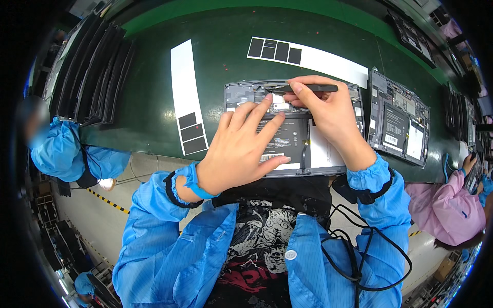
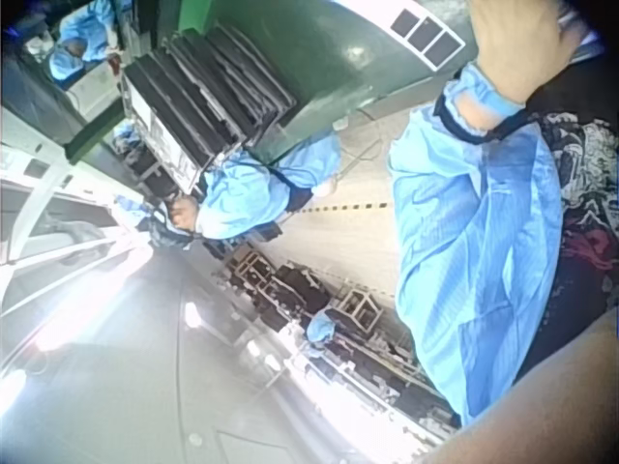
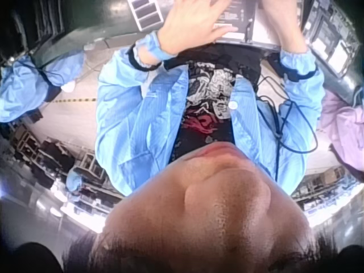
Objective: Assembling internal components of electronic tablets on a factory production line.
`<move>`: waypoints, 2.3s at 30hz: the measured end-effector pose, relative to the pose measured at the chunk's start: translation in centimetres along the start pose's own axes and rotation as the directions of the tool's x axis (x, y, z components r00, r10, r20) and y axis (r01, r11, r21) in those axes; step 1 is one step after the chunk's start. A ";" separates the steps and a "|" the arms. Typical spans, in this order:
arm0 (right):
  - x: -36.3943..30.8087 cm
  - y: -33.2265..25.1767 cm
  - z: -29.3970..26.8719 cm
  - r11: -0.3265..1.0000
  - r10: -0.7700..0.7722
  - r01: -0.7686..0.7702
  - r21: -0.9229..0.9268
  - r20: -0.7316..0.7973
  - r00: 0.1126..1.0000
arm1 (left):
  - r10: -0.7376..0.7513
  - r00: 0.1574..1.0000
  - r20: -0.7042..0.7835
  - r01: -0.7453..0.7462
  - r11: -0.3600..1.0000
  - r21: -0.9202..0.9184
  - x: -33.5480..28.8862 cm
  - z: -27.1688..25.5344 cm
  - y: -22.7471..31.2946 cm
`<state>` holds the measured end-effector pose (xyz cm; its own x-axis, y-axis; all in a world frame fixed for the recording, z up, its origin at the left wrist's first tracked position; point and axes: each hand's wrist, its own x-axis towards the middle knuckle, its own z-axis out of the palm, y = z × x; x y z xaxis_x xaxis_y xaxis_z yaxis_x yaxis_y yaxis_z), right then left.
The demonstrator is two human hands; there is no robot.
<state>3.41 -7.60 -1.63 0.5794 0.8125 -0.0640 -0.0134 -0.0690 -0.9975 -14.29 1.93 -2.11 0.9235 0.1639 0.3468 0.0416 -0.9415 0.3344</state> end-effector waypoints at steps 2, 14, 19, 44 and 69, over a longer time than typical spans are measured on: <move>0.0 0.0 0.0 1.000 0.001 -0.001 -0.008 0.003 1.000 | 0.009 1.000 0.020 -0.009 1.000 0.004 0.0 0.3 0.0; -0.3 0.4 0.3 0.994 -0.112 0.112 -0.011 -0.023 0.993 | -0.036 0.999 -0.017 0.038 0.997 0.068 0.4 1.3 0.2; -1.4 -0.9 1.0 0.986 -0.132 0.126 -0.108 -0.054 0.990 | -0.158 0.954 -0.254 0.130 0.984 -0.124 -2.8 -2.2 -2.0; 1.9 1.3 13.8 0.799 -0.330 0.357 -0.483 0.144 0.933 | -0.365 0.826 -0.431 0.457 0.880 0.131 -8.4 -0.6 -6.5; -0.8 -2.5 7.0 0.969 -0.243 0.245 -0.040 0.046 0.969 | -0.387 0.837 -0.386 0.484 0.853 0.196 -8.8 -1.7 -7.7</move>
<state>-2.74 -4.06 0.67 0.5273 0.8305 0.1795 0.1622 0.1090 -0.9807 -23.39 8.22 -6.29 0.6101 0.6151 0.4994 0.5574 -0.7812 0.2812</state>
